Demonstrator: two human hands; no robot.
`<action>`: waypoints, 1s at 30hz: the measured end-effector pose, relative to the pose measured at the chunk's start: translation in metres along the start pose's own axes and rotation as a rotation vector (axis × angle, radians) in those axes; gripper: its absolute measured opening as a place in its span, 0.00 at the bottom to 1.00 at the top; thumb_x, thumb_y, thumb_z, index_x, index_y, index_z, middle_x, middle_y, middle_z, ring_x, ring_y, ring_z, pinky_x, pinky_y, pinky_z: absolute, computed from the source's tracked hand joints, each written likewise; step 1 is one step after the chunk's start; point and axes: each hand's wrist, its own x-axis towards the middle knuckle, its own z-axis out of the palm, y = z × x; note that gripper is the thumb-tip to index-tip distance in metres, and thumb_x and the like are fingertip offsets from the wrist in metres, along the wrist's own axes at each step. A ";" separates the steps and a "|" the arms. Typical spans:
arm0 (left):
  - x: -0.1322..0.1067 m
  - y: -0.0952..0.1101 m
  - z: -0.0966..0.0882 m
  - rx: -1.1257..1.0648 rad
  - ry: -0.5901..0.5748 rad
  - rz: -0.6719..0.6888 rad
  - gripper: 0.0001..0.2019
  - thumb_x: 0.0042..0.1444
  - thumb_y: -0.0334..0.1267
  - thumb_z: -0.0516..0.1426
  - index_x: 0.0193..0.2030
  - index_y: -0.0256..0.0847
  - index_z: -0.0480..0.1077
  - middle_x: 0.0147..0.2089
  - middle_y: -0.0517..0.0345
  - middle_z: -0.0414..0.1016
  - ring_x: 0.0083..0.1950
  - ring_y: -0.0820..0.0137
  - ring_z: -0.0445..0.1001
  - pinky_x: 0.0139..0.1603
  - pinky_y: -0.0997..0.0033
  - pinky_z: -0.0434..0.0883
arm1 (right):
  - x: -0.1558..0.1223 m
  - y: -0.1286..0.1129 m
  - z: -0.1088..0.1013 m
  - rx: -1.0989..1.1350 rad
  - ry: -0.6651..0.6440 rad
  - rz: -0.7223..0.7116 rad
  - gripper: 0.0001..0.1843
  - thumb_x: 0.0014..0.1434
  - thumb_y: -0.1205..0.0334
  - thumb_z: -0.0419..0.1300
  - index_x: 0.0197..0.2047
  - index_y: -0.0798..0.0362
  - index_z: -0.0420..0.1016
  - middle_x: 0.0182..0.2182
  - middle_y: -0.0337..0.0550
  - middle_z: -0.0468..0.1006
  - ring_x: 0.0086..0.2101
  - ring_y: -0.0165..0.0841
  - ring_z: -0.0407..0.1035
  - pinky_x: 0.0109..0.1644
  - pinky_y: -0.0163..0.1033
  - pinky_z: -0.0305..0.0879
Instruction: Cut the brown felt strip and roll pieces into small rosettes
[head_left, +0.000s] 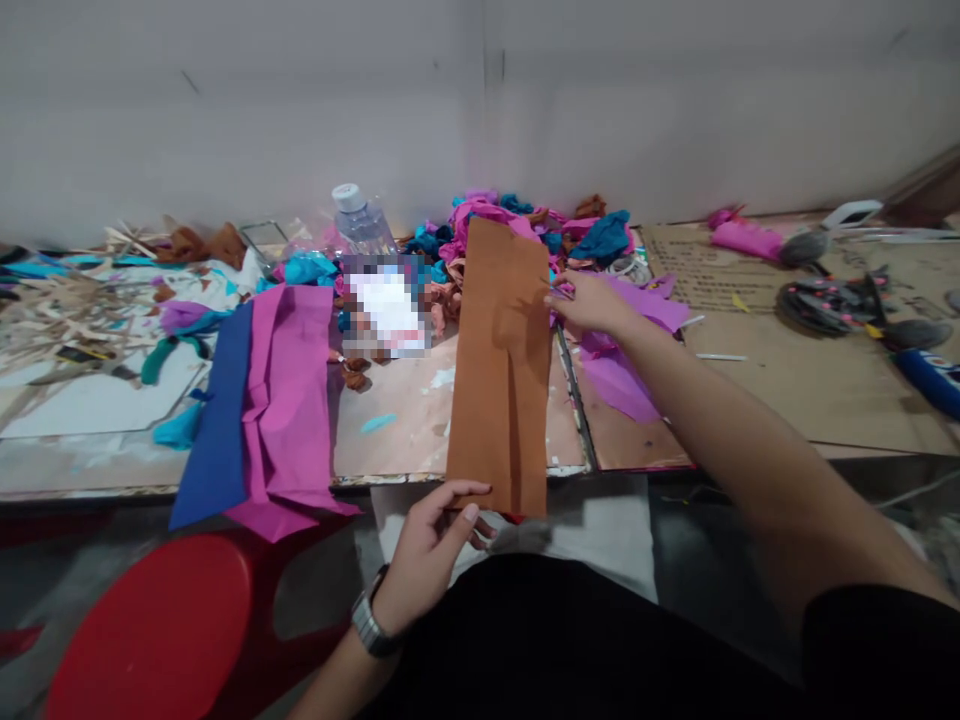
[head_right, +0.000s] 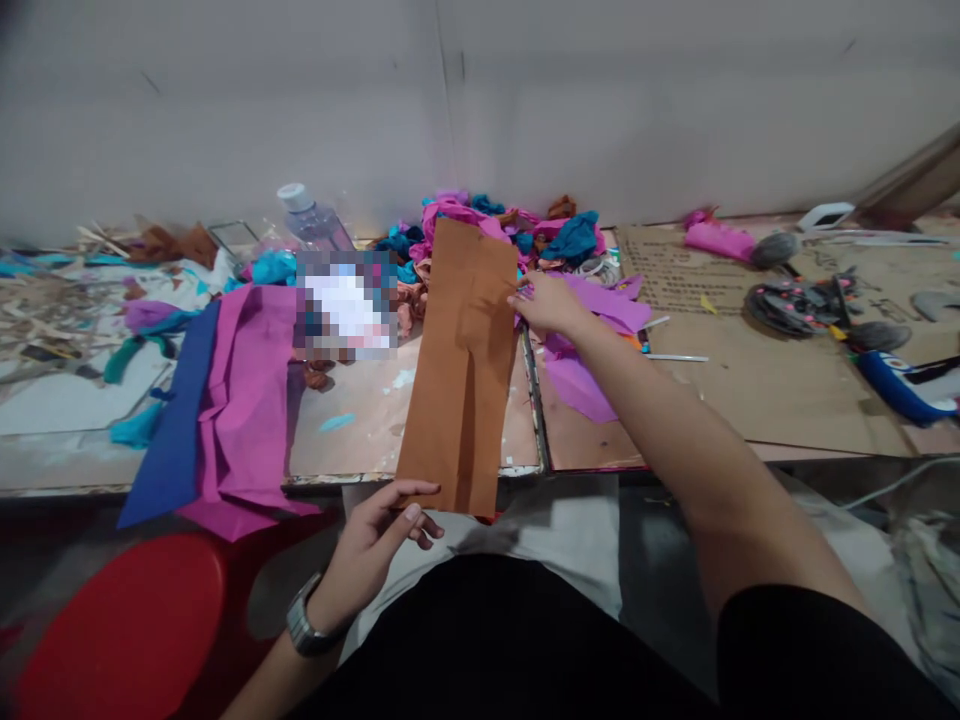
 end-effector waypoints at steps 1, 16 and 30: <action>0.000 -0.001 0.000 -0.001 0.008 0.006 0.19 0.69 0.49 0.57 0.58 0.37 0.73 0.38 0.50 0.83 0.37 0.67 0.83 0.41 0.68 0.79 | -0.005 0.003 0.002 0.040 -0.008 0.014 0.23 0.59 0.55 0.67 0.55 0.54 0.77 0.51 0.56 0.81 0.50 0.50 0.74 0.57 0.53 0.67; 0.004 -0.003 0.027 0.007 -0.039 0.065 0.22 0.69 0.51 0.58 0.62 0.38 0.71 0.42 0.48 0.84 0.40 0.66 0.83 0.44 0.67 0.77 | 0.018 0.004 -0.011 0.276 0.036 0.070 0.17 0.52 0.68 0.69 0.46 0.55 0.77 0.37 0.45 0.78 0.36 0.35 0.71 0.45 0.43 0.69; 0.014 -0.016 0.028 -0.080 -0.007 0.167 0.20 0.67 0.48 0.59 0.62 0.41 0.70 0.65 0.41 0.75 0.43 0.67 0.85 0.43 0.69 0.79 | -0.173 -0.025 -0.012 0.912 -0.126 0.134 0.19 0.62 0.48 0.65 0.51 0.48 0.73 0.24 0.30 0.63 0.19 0.23 0.48 0.23 0.32 0.48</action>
